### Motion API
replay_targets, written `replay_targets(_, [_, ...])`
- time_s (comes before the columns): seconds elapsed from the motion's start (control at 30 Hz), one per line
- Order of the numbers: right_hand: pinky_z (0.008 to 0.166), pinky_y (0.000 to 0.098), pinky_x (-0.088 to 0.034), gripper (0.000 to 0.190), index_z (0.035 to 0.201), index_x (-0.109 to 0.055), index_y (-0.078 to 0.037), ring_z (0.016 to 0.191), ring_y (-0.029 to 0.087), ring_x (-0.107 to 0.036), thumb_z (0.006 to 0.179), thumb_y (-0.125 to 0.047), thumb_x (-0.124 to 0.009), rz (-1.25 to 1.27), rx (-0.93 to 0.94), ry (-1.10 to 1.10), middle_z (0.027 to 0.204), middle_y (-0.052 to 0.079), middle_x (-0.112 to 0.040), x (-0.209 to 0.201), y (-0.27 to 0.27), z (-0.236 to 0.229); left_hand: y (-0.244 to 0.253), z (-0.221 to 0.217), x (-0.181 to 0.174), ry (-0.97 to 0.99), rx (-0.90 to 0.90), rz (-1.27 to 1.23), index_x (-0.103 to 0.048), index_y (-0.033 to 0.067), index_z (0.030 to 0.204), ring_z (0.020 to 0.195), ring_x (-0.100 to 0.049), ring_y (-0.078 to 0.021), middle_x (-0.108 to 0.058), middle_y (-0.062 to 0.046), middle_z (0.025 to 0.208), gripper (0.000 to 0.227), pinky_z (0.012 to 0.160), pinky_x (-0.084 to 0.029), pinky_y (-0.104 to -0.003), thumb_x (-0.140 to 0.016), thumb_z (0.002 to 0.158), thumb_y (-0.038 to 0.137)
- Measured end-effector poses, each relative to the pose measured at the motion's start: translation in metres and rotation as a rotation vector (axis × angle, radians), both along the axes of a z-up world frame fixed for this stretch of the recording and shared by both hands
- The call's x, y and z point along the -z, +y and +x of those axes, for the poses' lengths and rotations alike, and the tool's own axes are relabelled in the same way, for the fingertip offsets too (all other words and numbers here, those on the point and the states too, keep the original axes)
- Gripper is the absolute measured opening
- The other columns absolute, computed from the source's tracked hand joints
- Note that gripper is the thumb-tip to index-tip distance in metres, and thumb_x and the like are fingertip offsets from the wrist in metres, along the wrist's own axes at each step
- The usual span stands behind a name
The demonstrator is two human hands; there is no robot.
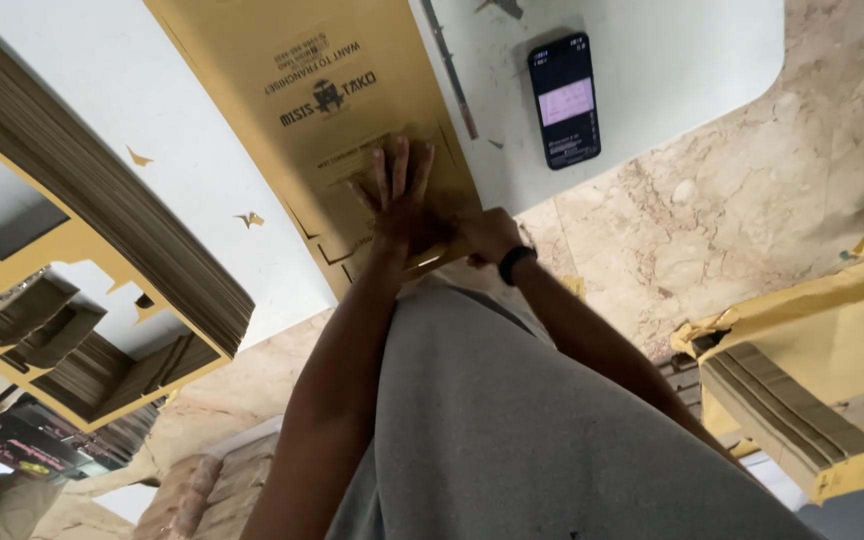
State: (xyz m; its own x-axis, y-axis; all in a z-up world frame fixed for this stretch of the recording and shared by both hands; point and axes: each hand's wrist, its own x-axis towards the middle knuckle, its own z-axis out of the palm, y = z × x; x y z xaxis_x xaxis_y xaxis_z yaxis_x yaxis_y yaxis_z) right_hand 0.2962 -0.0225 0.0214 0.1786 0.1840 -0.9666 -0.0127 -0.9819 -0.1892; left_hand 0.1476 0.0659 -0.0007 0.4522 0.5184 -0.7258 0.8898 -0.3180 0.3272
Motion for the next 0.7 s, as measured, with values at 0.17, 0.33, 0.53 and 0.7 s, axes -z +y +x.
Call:
replay_targets(0.17, [0.069,0.0582,-0.054,0.049,0.083,-0.07,-0.002,0.084,0.047,-0.072,0.093,-0.046,-0.05,0.188,-0.546,-0.245,0.082,0.022,-0.072,-0.012,-0.006,-0.029,-0.005,0.0,-0.023,0.063,0.028,0.083,0.006,0.0433,0.166,0.155,0.02,-0.0381,0.018,0.001,0.172,0.118,0.116,-0.001,-0.082,-0.08,0.084,0.042])
replay_targets(0.33, [0.07,0.0485,-0.062,0.047,0.1,-0.072,-0.007,0.08,0.032,-0.076,0.078,-0.049,-0.07,0.044,-0.247,-0.034,0.085,0.014,-0.075,-0.041,0.019,0.0,-0.023,-0.013,0.075,-0.113,0.068,1.03,-0.03,0.0491,0.161,0.156,-0.015,-0.0417,-0.019,-0.003,0.173,0.053,0.107,-0.02,-0.082,-0.036,0.108,0.049])
replay_targets(0.53, [0.04,0.033,-0.05,0.036,0.07,-0.064,-0.008,0.054,0.02,-0.06,0.076,-0.038,-0.084,0.037,-0.083,-0.081,0.064,0.012,-0.064,-0.002,0.017,0.002,0.015,0.004,-0.016,0.05,0.034,-0.031,0.01,0.0465,0.164,0.156,0.02,-0.0378,0.022,0.005,0.171,0.112,0.115,0.0,-0.082,-0.072,0.088,0.059])
replay_targets(0.7, [0.049,0.0228,-0.041,0.029,0.066,-0.062,-0.005,0.055,0.013,-0.056,0.08,-0.023,-0.08,0.07,0.307,0.262,0.059,0.002,-0.054,-0.046,0.039,0.011,-0.037,-0.019,0.085,0.038,0.21,0.648,0.0,0.04,0.167,0.157,-0.001,-0.0424,0.002,-0.004,0.174,0.133,0.111,-0.025,-0.079,-0.082,0.068,0.076])
